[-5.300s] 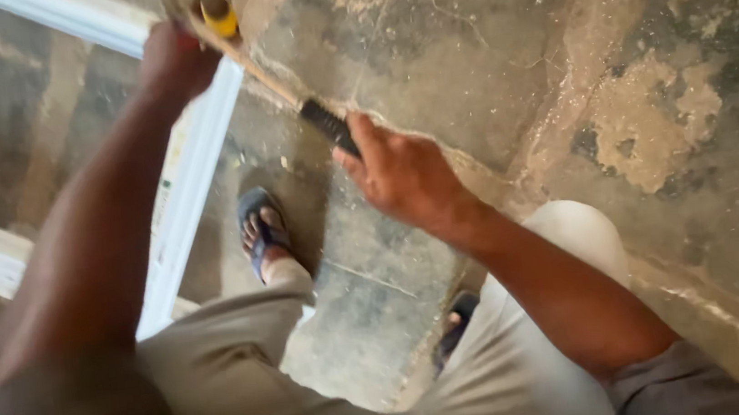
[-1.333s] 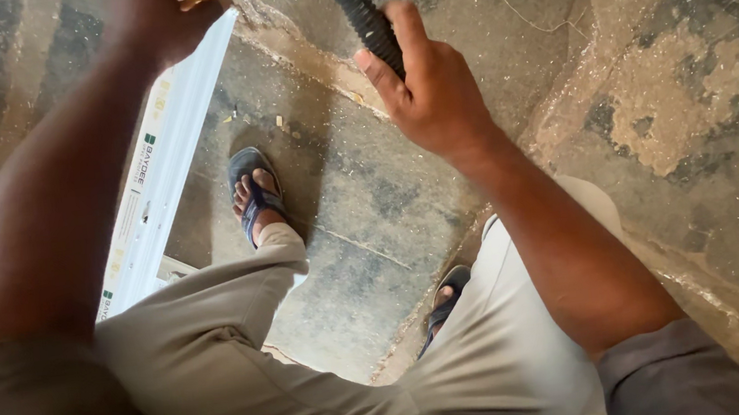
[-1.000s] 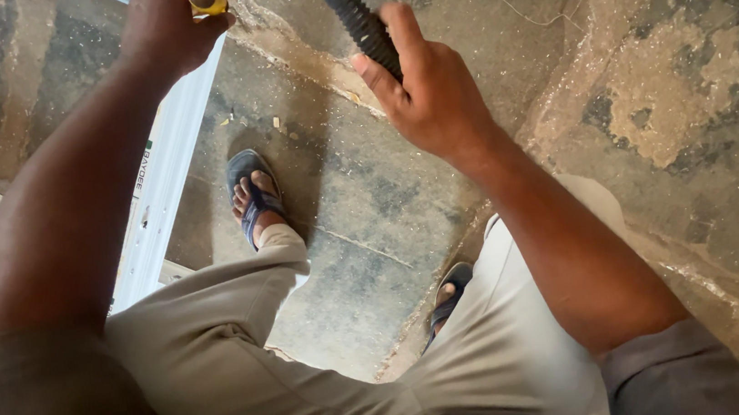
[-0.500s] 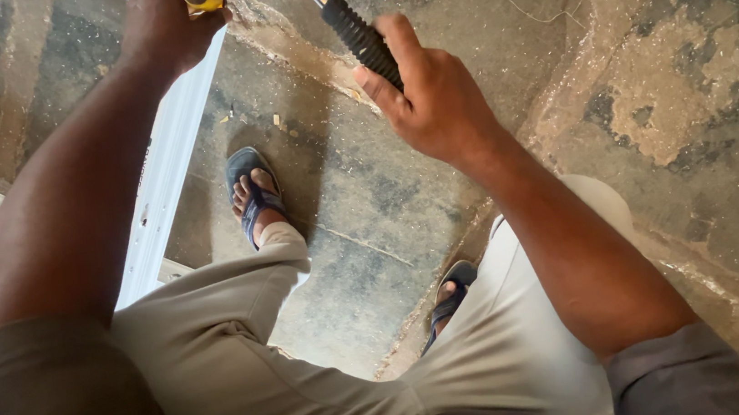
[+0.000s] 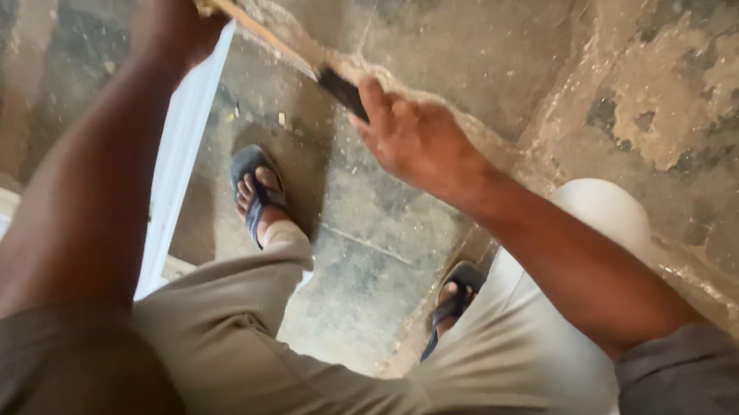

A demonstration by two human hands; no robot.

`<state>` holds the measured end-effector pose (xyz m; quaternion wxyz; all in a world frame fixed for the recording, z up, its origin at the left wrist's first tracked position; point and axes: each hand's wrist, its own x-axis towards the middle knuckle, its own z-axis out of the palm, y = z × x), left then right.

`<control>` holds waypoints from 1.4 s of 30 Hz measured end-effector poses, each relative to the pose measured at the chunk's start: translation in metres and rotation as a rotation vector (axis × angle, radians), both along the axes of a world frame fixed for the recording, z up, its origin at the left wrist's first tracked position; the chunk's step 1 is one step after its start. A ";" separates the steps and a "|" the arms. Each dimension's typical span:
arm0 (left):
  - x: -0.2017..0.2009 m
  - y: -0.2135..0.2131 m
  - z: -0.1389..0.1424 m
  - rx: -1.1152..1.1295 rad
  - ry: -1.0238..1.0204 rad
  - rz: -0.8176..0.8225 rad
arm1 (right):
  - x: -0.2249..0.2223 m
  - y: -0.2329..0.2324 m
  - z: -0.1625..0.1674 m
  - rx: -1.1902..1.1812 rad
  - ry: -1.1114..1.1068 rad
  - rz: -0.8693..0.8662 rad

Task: The person walks through a workshop carrying a utility knife and a hammer, then kneels to work on a white window frame on the floor. They use the tools to adjust or secure parts of the frame, then stand, walk to a workbench, and write on a notepad.

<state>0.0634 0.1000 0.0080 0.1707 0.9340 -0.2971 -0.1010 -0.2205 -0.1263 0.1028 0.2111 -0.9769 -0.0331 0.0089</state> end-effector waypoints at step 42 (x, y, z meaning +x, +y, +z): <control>-0.026 -0.008 0.015 -0.043 -0.065 -0.356 | 0.029 -0.032 -0.009 0.451 0.000 -0.251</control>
